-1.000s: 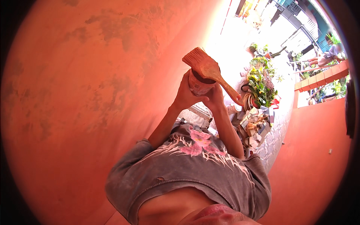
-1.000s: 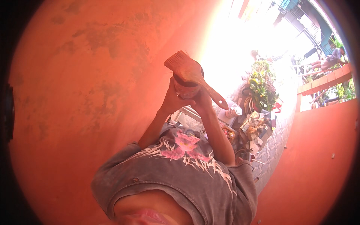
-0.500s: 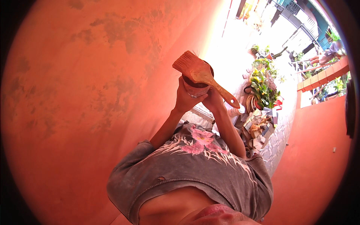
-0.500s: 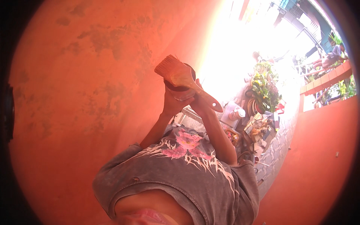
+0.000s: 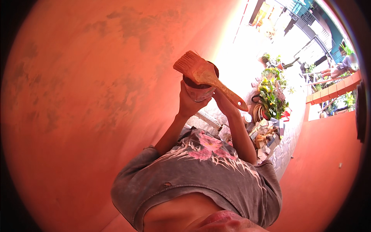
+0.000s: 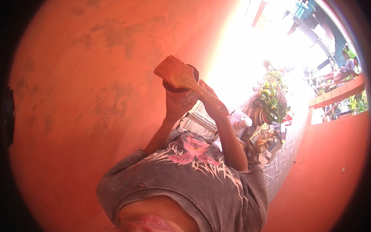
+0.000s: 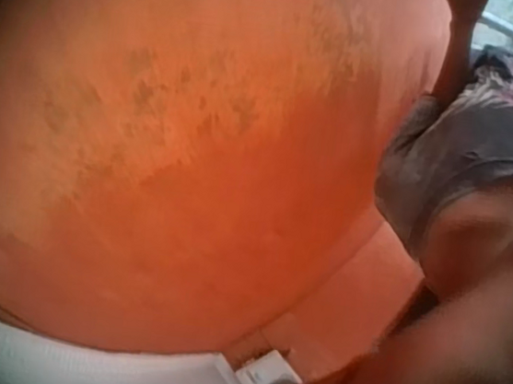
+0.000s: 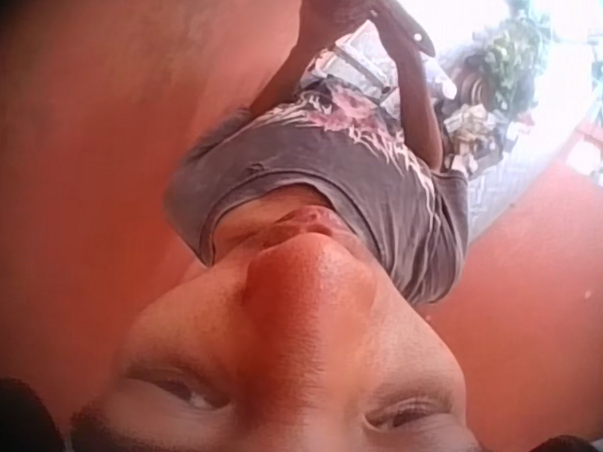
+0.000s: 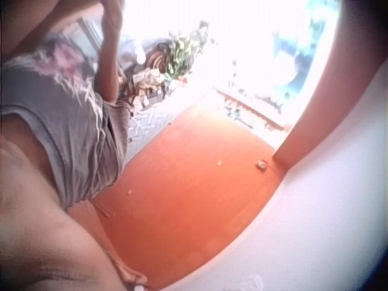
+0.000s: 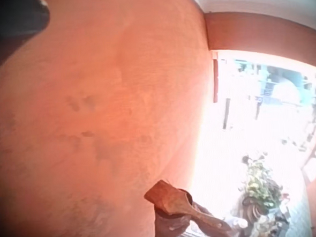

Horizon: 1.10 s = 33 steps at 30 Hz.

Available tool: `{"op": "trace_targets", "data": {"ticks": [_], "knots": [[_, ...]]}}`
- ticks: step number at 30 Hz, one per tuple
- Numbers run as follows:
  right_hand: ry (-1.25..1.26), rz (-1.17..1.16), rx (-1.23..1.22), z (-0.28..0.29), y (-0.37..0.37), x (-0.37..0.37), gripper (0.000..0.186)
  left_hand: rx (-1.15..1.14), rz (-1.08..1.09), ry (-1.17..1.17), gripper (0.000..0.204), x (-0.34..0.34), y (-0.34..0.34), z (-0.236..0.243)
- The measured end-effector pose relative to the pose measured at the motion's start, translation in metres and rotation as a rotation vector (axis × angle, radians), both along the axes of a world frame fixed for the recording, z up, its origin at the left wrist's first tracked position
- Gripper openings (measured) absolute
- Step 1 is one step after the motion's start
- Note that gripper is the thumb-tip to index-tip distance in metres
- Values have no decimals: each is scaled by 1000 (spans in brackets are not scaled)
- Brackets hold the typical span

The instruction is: The person paints a ceiling with a reddish-orange paint using a wide brush and a small container. They repeatedly dip the brush into the container and apply paint to the ceiling surface in broad strokes.

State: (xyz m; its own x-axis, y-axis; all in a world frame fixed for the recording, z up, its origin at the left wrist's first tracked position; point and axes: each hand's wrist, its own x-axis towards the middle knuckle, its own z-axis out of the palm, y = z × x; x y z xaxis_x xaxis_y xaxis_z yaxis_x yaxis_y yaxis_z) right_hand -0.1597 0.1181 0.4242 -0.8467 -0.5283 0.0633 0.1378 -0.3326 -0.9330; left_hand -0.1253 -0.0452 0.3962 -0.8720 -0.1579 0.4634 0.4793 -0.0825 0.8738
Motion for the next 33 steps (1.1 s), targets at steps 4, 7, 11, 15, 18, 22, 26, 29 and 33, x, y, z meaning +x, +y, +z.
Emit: {"op": "trace_targets", "data": {"ticks": [4, 7, 11, 15, 18, 22, 26, 29, 33], "knots": [[239, -119, 105, 40, 0, -1, 59, 48, 56, -28, 88, 4, -5, 8], [336, -195, 131, 56, 11, -6, 91, 39, 113, -2, 87, 4, -12, 12], [673, -198, 271, 87, 8, -2, 103, 58, 118, 8, 87, 13, -25, 28], [900, -124, 258, 102, 1, -6, 86, 76, 117, 34, 87, 18, -33, 32], [968, -116, 274, 120, -9, 1, 49, 163, 98, 15, 87, 24, -37, 23], [952, -41, 149, 135, -21, 5, 29, 112, 180, 42, 89, 28, -41, 30], [1063, -49, 90, 133, -18, -11, 23, 20, 211, 16, 93, 36, -46, 26], [1112, -217, -122, 141, -31, -18, 7, -62, 263, 17, 95, 38, -50, 27], [512, -222, -226, 125, -38, -37, 9, -78, 317, -8, 98, 46, -54, 29]]}}
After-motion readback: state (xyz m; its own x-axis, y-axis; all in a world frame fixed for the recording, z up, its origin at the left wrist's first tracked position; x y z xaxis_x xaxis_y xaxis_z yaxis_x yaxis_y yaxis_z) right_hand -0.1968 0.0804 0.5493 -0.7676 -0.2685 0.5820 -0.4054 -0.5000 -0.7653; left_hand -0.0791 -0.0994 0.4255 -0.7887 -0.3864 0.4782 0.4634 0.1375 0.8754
